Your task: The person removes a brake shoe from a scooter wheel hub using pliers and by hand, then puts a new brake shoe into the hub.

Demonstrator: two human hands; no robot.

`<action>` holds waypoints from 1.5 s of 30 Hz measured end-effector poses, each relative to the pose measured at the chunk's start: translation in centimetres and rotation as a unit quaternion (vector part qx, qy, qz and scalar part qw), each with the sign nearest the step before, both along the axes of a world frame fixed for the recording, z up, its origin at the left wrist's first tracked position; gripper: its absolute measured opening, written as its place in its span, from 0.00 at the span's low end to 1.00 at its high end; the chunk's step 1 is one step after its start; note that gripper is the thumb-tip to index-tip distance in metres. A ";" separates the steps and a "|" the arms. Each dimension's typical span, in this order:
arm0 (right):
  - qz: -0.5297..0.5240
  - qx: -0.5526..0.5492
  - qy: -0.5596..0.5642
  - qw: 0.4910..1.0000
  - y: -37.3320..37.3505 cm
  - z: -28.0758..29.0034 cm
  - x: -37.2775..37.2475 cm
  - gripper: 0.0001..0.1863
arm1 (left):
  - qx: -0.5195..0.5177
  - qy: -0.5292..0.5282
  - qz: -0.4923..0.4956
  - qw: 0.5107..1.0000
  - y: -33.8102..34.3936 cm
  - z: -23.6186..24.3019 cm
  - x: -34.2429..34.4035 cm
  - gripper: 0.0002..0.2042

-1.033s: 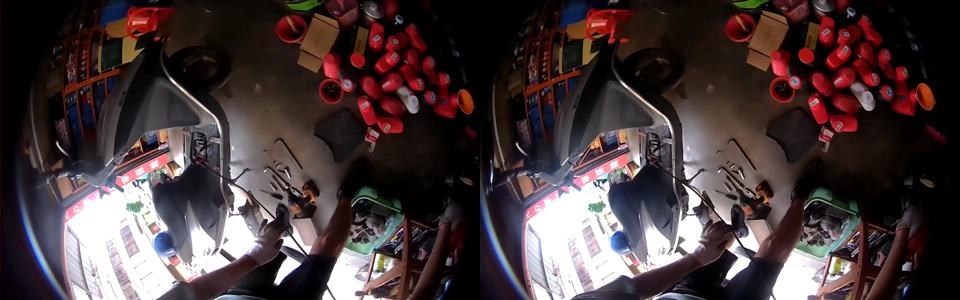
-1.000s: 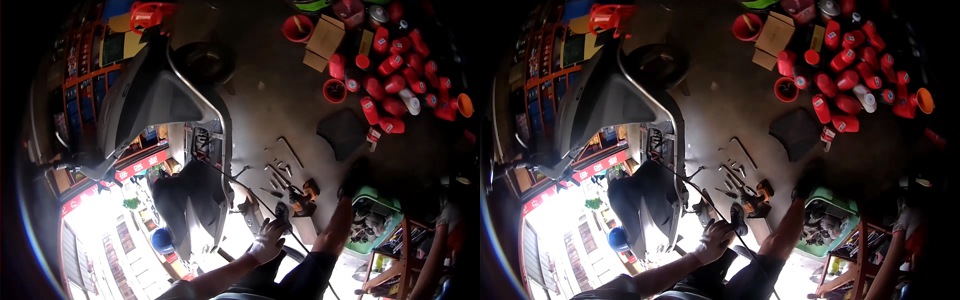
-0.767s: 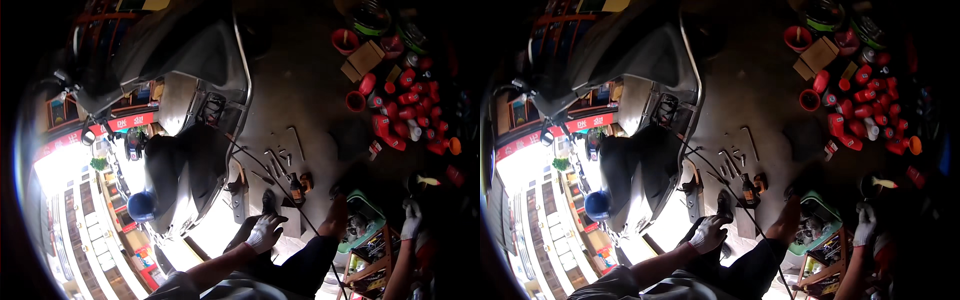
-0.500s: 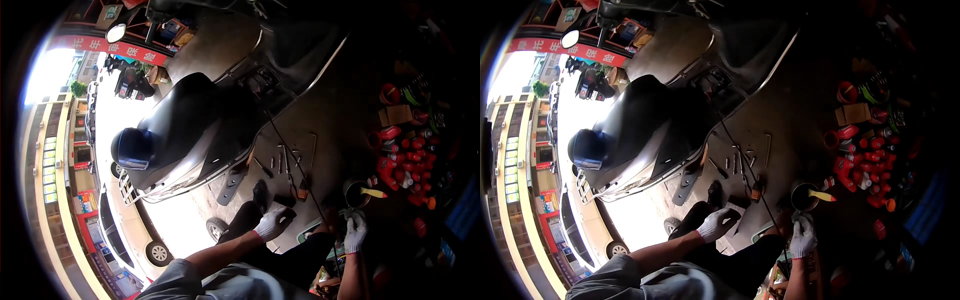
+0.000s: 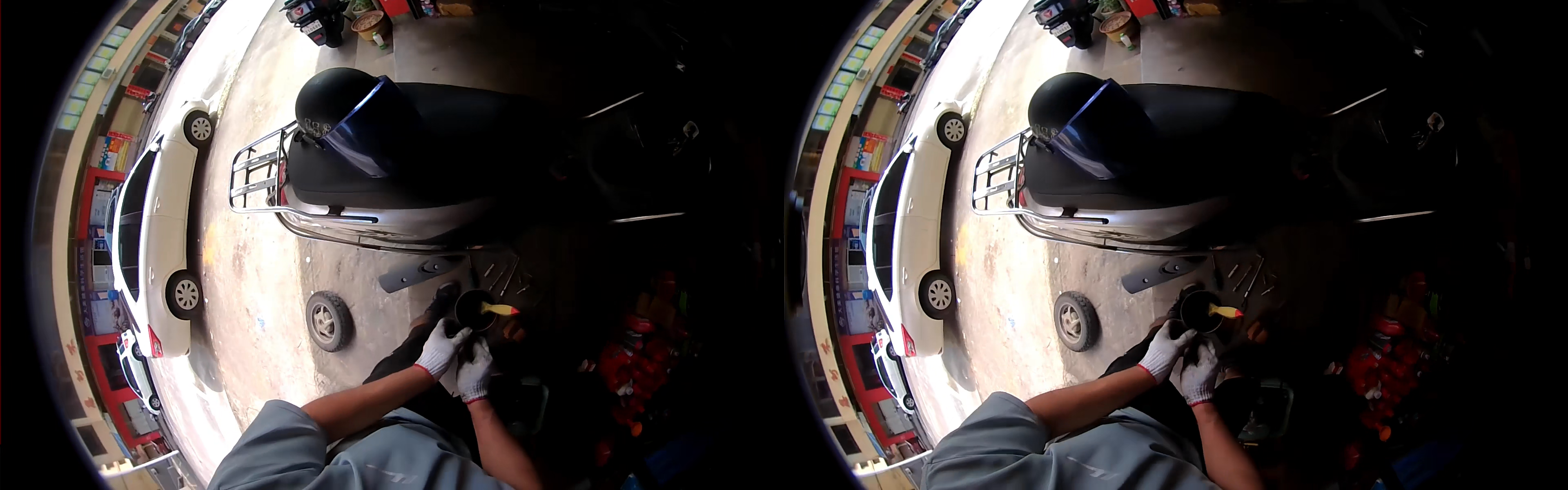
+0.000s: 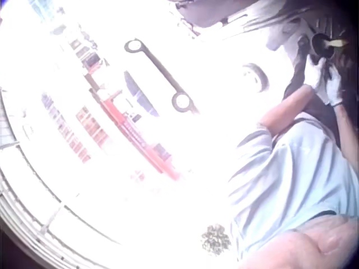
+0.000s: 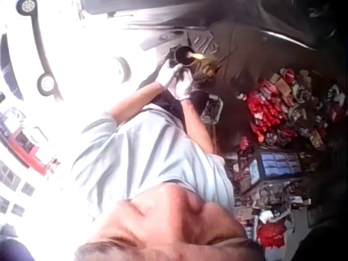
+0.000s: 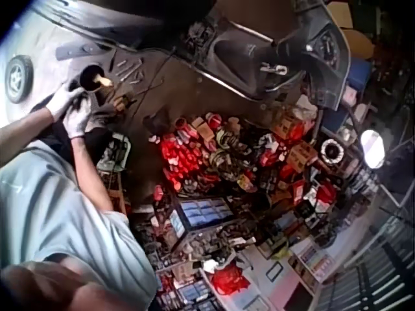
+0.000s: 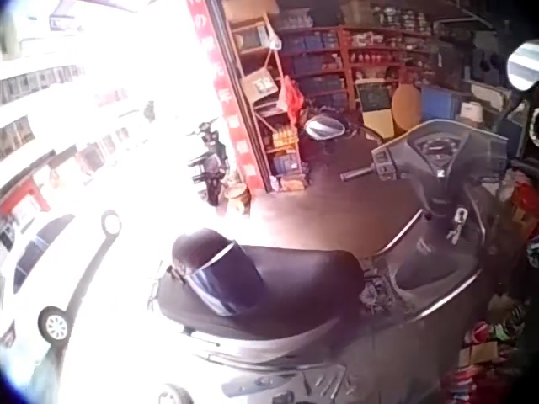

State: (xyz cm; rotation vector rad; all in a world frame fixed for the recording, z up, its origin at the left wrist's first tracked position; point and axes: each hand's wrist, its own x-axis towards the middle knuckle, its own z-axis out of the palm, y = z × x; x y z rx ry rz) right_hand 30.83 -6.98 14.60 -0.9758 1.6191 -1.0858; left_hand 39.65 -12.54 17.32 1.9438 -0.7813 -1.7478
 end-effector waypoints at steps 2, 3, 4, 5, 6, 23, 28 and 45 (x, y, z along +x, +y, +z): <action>0.086 -0.026 0.039 0.995 -0.6 0.8 1.8 0.14 | -0.036 -0.023 0.087 0.995 0.6 -0.3 1.9 0.16; 0.134 -0.008 0.059 0.989 -0.9 1.0 2.5 0.15 | -0.030 -0.022 0.121 0.992 0.7 -0.3 2.9 0.15; 0.180 0.011 0.080 0.980 -1.0 0.9 3.1 0.15 | -0.022 -0.019 0.154 0.988 0.9 -0.4 3.8 0.14; 0.168 -0.022 0.020 0.985 -0.1 -1.3 4.3 0.15 | -0.029 -0.011 0.170 0.985 1.5 -0.5 4.5 0.12; 0.203 -0.023 0.017 0.979 -0.2 -0.7 6.1 0.13 | -0.035 -0.024 0.204 0.978 3.2 -3.4 7.6 0.10; 0.220 0.231 0.146 0.937 -2.9 -3.9 30.1 0.17 | -0.040 -0.221 -0.021 0.974 -1.0 -10.5 35.6 0.17; 0.130 0.144 0.022 0.981 -6.1 -8.7 30.7 0.31 | -0.038 -0.214 -0.017 0.976 -3.0 -10.3 40.1 0.18; 0.404 -0.076 0.217 0.885 -19.7 -17.0 36.4 0.13 | -0.080 -0.181 -0.003 0.980 -5.9 -23.5 44.8 0.18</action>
